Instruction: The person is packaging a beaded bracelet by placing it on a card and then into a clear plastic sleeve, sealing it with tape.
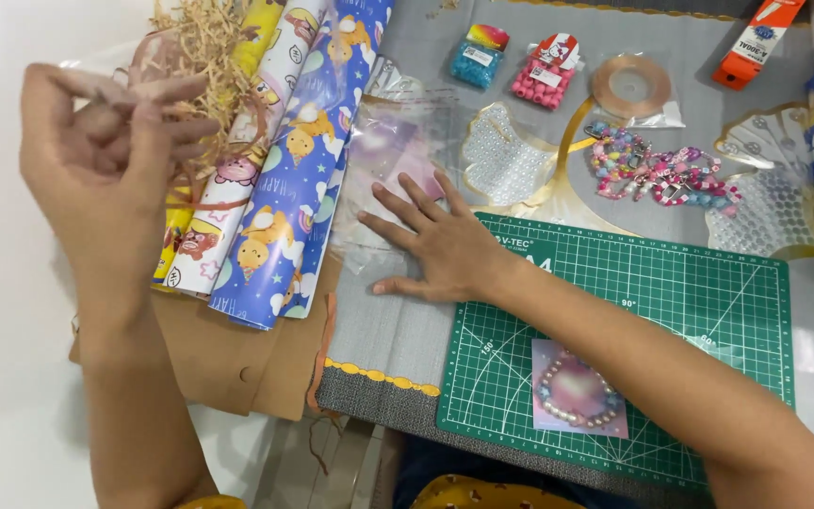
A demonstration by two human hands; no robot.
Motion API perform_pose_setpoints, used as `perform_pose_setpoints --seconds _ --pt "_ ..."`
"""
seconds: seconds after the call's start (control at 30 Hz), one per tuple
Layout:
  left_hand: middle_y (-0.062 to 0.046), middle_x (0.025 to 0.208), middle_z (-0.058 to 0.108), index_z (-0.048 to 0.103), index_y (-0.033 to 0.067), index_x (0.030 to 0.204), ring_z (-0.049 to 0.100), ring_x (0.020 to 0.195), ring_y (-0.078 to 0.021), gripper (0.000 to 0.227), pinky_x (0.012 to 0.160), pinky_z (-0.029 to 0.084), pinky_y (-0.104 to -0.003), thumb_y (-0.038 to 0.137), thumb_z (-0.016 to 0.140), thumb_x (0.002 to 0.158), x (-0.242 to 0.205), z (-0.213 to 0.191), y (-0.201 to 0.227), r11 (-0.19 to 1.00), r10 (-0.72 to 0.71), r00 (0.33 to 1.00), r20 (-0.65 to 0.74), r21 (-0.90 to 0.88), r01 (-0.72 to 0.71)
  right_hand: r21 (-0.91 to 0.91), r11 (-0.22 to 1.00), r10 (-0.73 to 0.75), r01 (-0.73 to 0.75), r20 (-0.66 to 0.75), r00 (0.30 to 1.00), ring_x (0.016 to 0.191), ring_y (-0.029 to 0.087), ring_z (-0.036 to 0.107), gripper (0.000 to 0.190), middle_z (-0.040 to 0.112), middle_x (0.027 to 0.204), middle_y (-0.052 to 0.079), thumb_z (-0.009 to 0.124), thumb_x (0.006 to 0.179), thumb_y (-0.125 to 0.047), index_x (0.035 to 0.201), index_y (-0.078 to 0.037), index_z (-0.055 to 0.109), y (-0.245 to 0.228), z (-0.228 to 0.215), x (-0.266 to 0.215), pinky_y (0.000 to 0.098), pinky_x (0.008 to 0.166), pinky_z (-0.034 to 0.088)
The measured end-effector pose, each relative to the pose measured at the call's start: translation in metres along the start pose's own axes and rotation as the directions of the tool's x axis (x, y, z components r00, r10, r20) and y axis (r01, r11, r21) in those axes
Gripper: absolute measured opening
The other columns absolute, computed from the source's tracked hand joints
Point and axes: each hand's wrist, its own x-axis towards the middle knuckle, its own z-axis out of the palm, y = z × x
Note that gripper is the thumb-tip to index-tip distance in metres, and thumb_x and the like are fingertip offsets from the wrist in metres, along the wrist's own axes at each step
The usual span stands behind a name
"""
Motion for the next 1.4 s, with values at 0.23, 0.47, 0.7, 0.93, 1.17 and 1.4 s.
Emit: perform_pose_setpoints --seconds 0.23,0.47,0.7,0.93,1.17,1.4 --pt "-0.041 0.114 0.066 0.029 0.0023 0.110 0.076 0.095 -0.0416 0.015 0.076 0.062 -0.036 0.000 0.044 0.111 -0.056 0.020 0.044 0.989 -0.053 0.996 -0.073 -0.145 0.042 0.249 0.968 0.044 -0.007 -0.145 0.988 0.149 0.034 0.037 0.075 0.037 0.164 0.019 0.029 0.103 -0.065 0.157 -0.014 0.038 -0.013 -0.048 0.003 0.0580 0.123 0.010" --pt "-0.034 0.105 0.075 0.043 0.0111 0.107 0.083 0.079 -0.0398 0.014 0.065 0.068 -0.037 0.015 0.054 0.099 -0.080 0.039 0.048 0.733 -0.282 0.905 0.318 -0.537 0.417 0.773 -0.620 0.008 -0.135 0.177 0.984 0.120 0.045 0.066 0.054 0.056 0.147 0.029 0.039 0.104 -0.036 0.147 -0.006 0.046 0.008 -0.080 -0.032 0.0615 0.107 0.051" --pt "-0.031 0.098 0.076 0.043 -0.0001 0.113 0.084 0.090 -0.0371 0.015 0.078 0.074 -0.040 -0.001 0.049 0.098 -0.103 0.061 0.055 0.856 -0.288 0.918 0.274 -0.356 0.375 0.865 0.295 0.157 -0.406 0.376 0.913 0.103 0.019 0.074 0.034 0.072 0.120 0.009 0.038 0.102 -0.016 0.127 -0.011 0.060 0.013 -0.121 -0.130 0.0319 0.095 0.064" --pt "-0.006 0.117 0.073 0.060 0.0043 0.118 0.080 0.109 -0.0233 0.026 0.091 0.064 -0.028 -0.005 0.053 0.095 -0.092 0.080 0.028 0.983 0.183 0.866 0.466 -0.105 -0.152 0.443 0.870 0.157 -0.217 0.169 0.973 0.132 0.032 0.054 0.057 0.056 0.145 0.011 0.051 0.097 -0.056 0.142 -0.021 0.055 -0.014 -0.116 -0.187 0.0529 0.104 0.045" --pt "-0.003 0.119 0.078 0.072 0.0179 0.127 0.077 0.100 -0.0251 0.046 0.079 0.061 -0.043 0.011 0.057 0.083 -0.037 0.130 0.057 0.940 0.031 0.675 0.737 0.208 -0.270 0.062 0.998 0.017 -0.014 -0.038 0.999 0.134 0.033 0.054 0.056 0.054 0.144 0.011 0.058 0.094 -0.057 0.138 -0.022 0.053 -0.046 -0.083 -0.207 0.0544 0.106 0.042" --pt "-0.010 0.107 0.079 0.079 0.0036 0.118 0.074 0.101 -0.0281 0.026 0.089 0.055 -0.044 -0.011 0.068 0.099 -0.031 0.165 0.103 0.707 0.554 0.665 0.500 0.139 -0.693 0.032 0.995 0.095 -0.093 -0.072 0.993 0.129 0.032 0.056 0.045 0.057 0.141 0.011 0.044 0.104 -0.049 0.133 -0.016 0.054 -0.048 -0.096 -0.239 0.0510 0.101 0.043"
